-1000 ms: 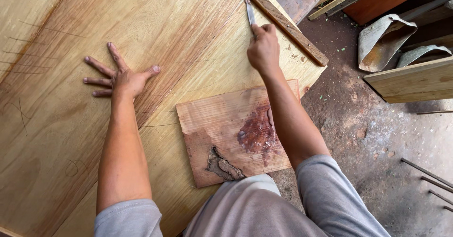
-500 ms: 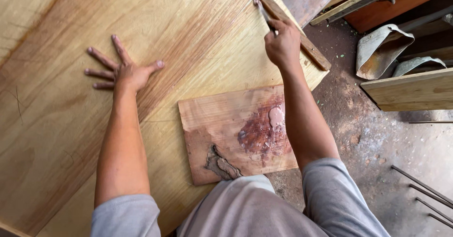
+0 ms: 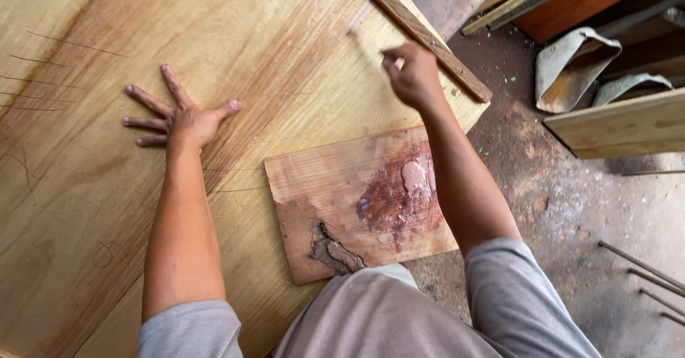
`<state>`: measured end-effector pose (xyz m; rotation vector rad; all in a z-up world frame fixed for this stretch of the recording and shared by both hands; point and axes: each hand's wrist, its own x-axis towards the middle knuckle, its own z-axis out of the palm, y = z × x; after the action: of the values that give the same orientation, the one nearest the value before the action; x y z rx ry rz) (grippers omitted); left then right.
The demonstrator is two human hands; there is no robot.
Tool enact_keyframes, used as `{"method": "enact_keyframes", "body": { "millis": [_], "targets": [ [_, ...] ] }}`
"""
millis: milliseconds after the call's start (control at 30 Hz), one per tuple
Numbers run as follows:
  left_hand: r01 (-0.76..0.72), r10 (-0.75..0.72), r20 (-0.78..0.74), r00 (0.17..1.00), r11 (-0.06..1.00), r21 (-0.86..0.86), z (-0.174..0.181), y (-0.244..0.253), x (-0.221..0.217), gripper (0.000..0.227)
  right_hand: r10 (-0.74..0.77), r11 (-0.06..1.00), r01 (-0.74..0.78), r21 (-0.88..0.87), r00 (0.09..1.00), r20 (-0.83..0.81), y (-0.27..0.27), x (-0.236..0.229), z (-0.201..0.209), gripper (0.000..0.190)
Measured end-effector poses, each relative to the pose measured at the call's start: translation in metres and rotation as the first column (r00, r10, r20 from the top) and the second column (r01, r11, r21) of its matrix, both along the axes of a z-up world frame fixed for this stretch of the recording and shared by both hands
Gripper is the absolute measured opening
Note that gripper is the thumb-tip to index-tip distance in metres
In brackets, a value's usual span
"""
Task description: The person hammers nails into a wooden board to secure a frame. They then use a putty knife to apply a pink filler paste to the wood surface, spreading it over the grain and joints.
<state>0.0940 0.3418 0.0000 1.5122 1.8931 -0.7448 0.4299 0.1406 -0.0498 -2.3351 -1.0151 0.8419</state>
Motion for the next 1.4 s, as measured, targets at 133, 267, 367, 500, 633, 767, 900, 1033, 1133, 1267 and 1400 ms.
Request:
{"method": "enact_keyframes", "body": {
  "millis": [133, 267, 367, 500, 633, 767, 900, 1033, 1133, 1267, 1400],
  "targets": [
    [0.009, -0.009, 0.012, 1.000, 1.000, 0.013, -0.004, 0.003, -0.002, 0.140, -0.095, 0.990, 0.075, 0.118, 0.980, 0.177, 0.007, 0.011, -0.014, 0.021],
    [0.018, -0.018, 0.018, 1.000, 1.000, 0.019, -0.009, 0.000, -0.005, 0.141, -0.039, 0.999, 0.036, 0.030, 0.995, 0.090, 0.010, -0.005, -0.018, 0.026],
    [0.016, -0.016, 0.000, 1.000, 1.000, 0.004, -0.008, 0.000, -0.005, 0.141, -0.042, 0.992, 0.040, -0.118, 0.999, -0.014, 0.016, 0.007, -0.014, 0.027],
    [0.007, -0.007, 0.004, 1.000, 1.000, 0.011, -0.007, 0.002, -0.002, 0.141, -0.052, 0.994, 0.054, -0.092, 0.998, 0.019, 0.019, 0.010, -0.017, 0.027],
    [0.014, -0.014, 0.007, 1.000, 1.000, -0.002, -0.008, 0.000, -0.006, 0.142, 0.046, 0.997, -0.043, -0.059, 0.998, 0.046, 0.013, -0.003, -0.023, 0.028],
    [0.018, -0.018, 0.015, 1.000, 1.000, 0.007, -0.008, 0.002, -0.003, 0.142, -0.002, 0.994, 0.007, -0.105, 0.999, 0.052, 0.005, 0.017, -0.022, 0.026],
    [0.007, -0.007, 0.000, 1.000, 1.000, -0.011, -0.005, 0.000, -0.002, 0.141, -0.062, 0.993, 0.077, -0.093, 0.986, 0.152, 0.017, 0.000, -0.032, 0.027],
    [0.014, -0.014, 0.008, 1.000, 1.000, 0.017, -0.007, -0.001, -0.005, 0.141, 0.028, 0.997, -0.049, 0.051, 0.934, 0.356, 0.015, -0.018, -0.032, 0.024],
    [0.010, -0.010, 0.011, 1.000, 1.000, 0.014, -0.006, 0.003, -0.003, 0.141, 0.069, 0.997, -0.064, -0.039, 0.987, 0.143, 0.021, -0.001, -0.032, 0.026],
    [0.006, -0.006, 0.012, 1.000, 1.000, 0.009, -0.004, -0.001, -0.002, 0.141, 0.033, 0.998, -0.029, -0.052, 0.996, 0.088, 0.015, 0.023, -0.025, 0.024],
    [0.009, -0.009, 0.016, 1.000, 1.000, 0.006, -0.003, 0.001, -0.001, 0.141, 0.133, 0.979, -0.153, 0.131, 0.979, 0.153, 0.019, -0.001, -0.027, 0.025]
  ]
}}
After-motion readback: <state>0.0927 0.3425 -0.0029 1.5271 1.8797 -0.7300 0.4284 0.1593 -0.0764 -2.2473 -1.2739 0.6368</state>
